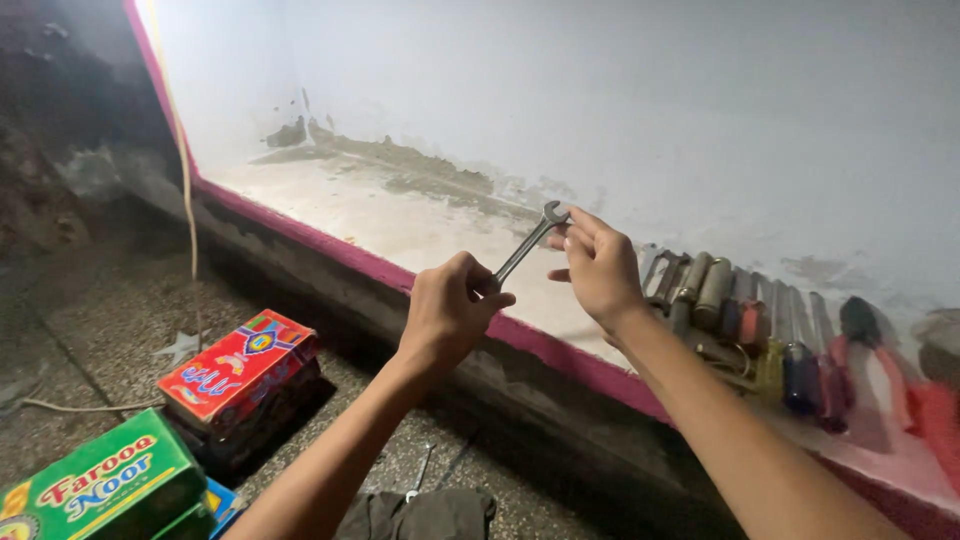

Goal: The recorder cleans metal wrenches with a cloth and organizes them on a shelf.

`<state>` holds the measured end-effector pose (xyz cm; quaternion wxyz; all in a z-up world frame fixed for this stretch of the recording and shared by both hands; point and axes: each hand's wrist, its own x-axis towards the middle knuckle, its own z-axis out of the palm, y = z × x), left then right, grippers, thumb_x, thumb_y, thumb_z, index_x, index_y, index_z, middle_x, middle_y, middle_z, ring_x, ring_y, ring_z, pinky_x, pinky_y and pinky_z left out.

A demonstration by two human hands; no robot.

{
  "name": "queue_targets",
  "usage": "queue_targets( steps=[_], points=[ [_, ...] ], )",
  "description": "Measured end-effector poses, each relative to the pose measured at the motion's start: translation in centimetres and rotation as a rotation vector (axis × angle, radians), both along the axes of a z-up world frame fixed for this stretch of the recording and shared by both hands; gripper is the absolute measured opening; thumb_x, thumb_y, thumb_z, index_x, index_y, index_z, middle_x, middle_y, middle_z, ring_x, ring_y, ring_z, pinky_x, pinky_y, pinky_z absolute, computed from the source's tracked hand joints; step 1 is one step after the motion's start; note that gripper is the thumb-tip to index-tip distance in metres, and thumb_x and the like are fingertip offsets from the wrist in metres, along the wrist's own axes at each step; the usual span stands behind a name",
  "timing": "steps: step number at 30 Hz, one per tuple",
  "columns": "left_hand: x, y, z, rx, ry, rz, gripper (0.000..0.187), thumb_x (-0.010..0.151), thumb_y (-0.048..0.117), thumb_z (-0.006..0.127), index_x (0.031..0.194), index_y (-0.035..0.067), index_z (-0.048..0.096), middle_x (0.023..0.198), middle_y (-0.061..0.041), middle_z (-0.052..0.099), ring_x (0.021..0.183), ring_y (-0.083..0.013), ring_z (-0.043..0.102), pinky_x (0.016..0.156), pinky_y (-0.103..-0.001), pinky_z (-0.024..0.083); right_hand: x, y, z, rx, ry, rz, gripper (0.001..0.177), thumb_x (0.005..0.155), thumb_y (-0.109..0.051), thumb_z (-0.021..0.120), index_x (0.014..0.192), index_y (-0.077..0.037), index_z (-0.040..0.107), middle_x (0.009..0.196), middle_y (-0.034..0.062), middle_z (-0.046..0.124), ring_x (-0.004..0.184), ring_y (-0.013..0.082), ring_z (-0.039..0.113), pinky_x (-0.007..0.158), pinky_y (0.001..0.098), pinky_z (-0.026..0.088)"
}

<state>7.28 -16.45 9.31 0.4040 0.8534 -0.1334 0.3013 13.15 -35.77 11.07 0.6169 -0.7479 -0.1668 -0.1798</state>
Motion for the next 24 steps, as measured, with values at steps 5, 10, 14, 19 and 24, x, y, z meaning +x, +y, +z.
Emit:
queue_targets(
  steps=[5, 10, 14, 19, 24],
  points=[
    [1.6, -1.9, 0.4, -0.071, 0.009, -0.021, 0.029, 0.073, 0.019, 0.089, 0.086, 0.0, 0.073, 0.076, -0.014, 0.076, 0.066, -0.0227, 0.074, 0.062, -0.035, 0.057, 1.0, -1.9, -0.3, -0.075, -0.101, -0.102, 0.043, 0.1, -0.002, 0.044, 0.143, 0.002, 0.049, 0.133, 0.0176, 0.066, 0.116, 0.0213, 0.07, 0.078, 0.0302, 0.064],
    [2.3, -3.9, 0.7, -0.281, 0.305, -0.151, 0.026, 0.082, 0.02, 0.083, 0.092, 0.001, 0.069, 0.081, -0.013, 0.073, 0.059, -0.029, 0.078, 0.054, -0.044, 0.056, 0.5, -4.4, -0.1, -0.296, -0.271, -0.402, 0.033, 0.099, -0.002, 0.051, 0.129, -0.001, 0.065, 0.118, 0.0129, 0.076, 0.106, 0.0217, 0.074, 0.083, 0.0332, 0.061],
    [3.7, -5.8, -0.2, -0.127, 0.106, -0.006, 0.027, 0.073, 0.018, 0.089, 0.081, -0.002, 0.072, 0.074, -0.017, 0.073, 0.069, -0.0307, 0.072, 0.066, -0.041, 0.055, -0.3, -6.5, 0.1, -0.469, -0.31, -0.595, 0.026, 0.098, -0.004, 0.056, 0.118, -0.005, 0.072, 0.111, 0.0113, 0.078, 0.099, 0.0251, 0.076, 0.086, 0.0368, 0.058],
    [4.4, -7.8, -0.5, -0.099, 0.082, -0.056, 0.028, 0.074, 0.018, 0.088, 0.081, -0.003, 0.071, 0.073, -0.019, 0.072, 0.07, -0.0336, 0.072, 0.069, -0.043, 0.055, -1.7, -7.7, 1.1, -0.6, -0.123, -0.658, 0.023, 0.097, -0.009, 0.059, 0.111, -0.012, 0.078, 0.099, 0.0134, 0.079, 0.087, 0.0286, 0.076, 0.081, 0.0398, 0.059],
    [5.0, -9.6, -0.5, -0.055, 0.126, -0.066, 0.028, 0.075, 0.019, 0.087, 0.083, -0.002, 0.071, 0.073, -0.021, 0.072, 0.073, -0.0359, 0.072, 0.07, -0.045, 0.055, -0.8, -9.3, 0.4, -0.774, -0.007, -0.64, 0.022, 0.091, -0.014, 0.065, 0.106, -0.018, 0.081, 0.093, 0.0116, 0.078, 0.08, 0.0284, 0.075, 0.076, 0.0419, 0.059]
  ],
)
